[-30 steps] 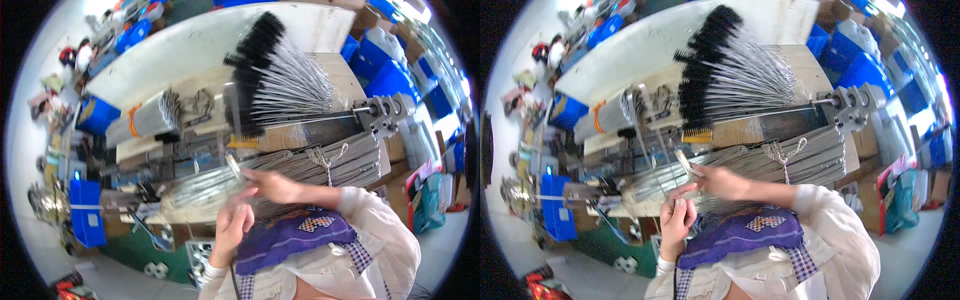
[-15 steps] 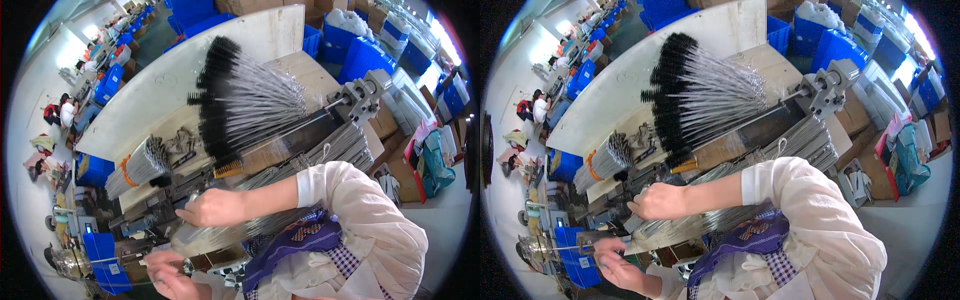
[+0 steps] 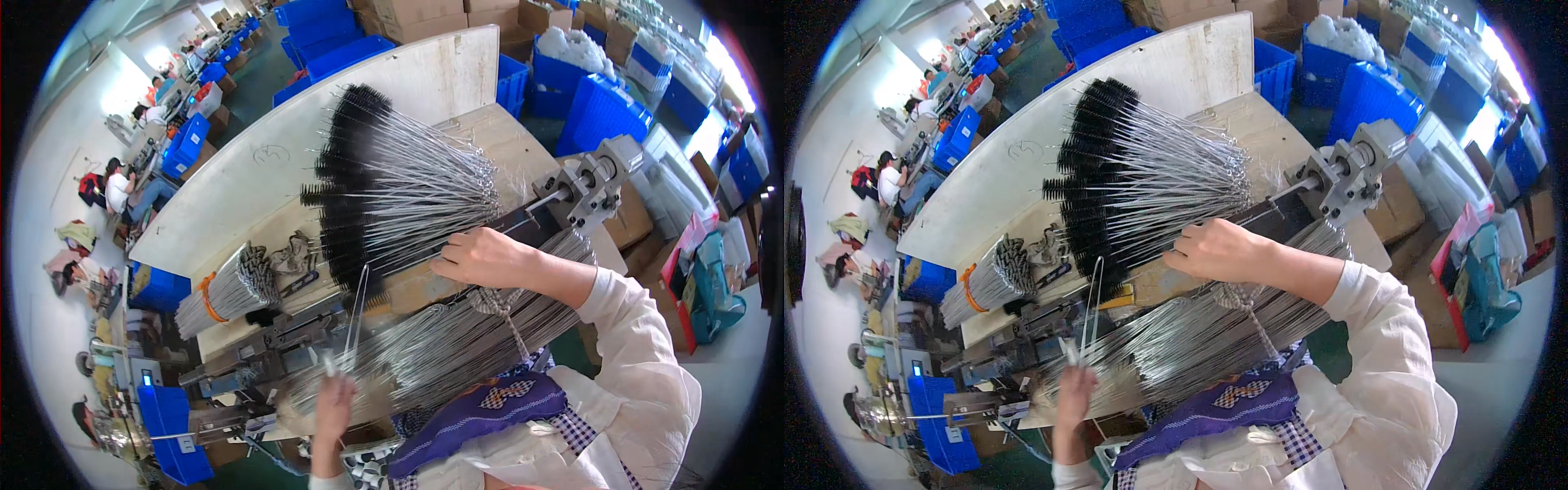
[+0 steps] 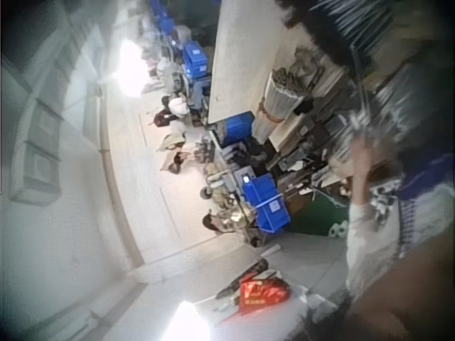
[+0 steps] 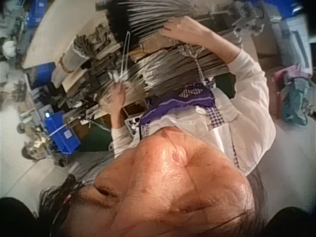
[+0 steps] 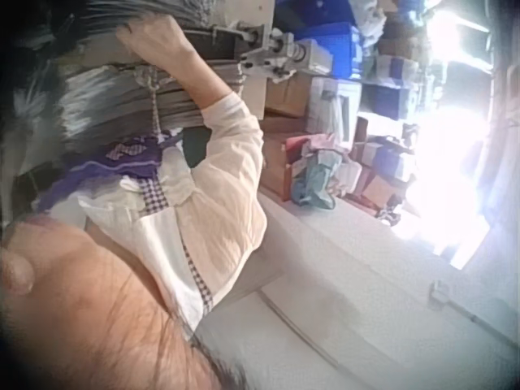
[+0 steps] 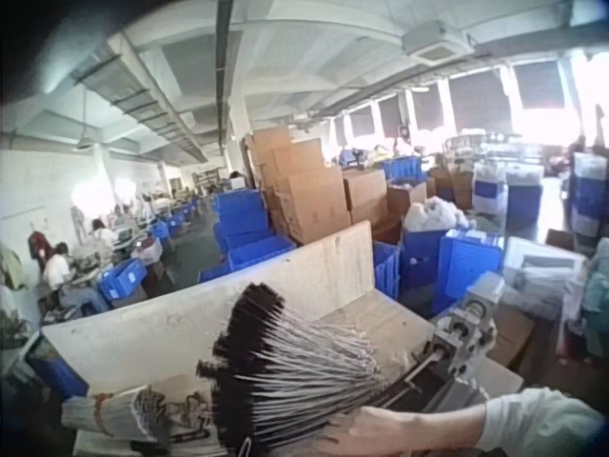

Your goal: The person manufactures wire brushes by placing metal wires into a machine, arranging bristles between the wires by hand and with a tool, and stacking the twisted wire brushes.

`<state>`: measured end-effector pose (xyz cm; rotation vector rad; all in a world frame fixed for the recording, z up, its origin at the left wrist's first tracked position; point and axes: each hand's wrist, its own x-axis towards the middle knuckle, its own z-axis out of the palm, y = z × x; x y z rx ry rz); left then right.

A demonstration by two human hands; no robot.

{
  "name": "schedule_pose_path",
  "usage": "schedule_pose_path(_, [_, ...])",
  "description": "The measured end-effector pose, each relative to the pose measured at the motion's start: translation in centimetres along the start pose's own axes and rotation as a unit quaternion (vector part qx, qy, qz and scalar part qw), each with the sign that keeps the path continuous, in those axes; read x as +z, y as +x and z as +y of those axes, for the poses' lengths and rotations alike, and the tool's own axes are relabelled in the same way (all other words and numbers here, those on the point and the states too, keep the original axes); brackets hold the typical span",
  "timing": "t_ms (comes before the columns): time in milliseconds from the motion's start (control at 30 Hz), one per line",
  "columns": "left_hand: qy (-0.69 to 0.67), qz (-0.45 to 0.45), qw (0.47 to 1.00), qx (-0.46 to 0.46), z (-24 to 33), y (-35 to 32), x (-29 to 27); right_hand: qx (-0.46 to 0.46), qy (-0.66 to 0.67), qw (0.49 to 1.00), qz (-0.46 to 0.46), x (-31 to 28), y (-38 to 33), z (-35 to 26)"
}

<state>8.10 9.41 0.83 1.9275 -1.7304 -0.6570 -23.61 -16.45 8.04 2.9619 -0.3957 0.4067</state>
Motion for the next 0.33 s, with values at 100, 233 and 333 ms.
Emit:
schedule_pose_path(100, [-0.592, 0.045, 0.769, -0.237, 8.0, 2.0, 1.6, 0.009, 0.005, 1.000, 0.029, -1.7, -1.4, -0.6])
schedule_pose_path(233, [-0.561, 0.025, 0.806, -0.189, 7.0, 2.7, 1.9, 0.215, 0.022, 0.972, 0.091, -4.0, -0.2, 5.4])
schedule_pose_path(333, [-0.331, -0.024, 0.930, -0.157, 0.5, 2.0, 3.7, 0.350, -0.006, 0.936, 0.026, -2.1, 6.1, 13.9])
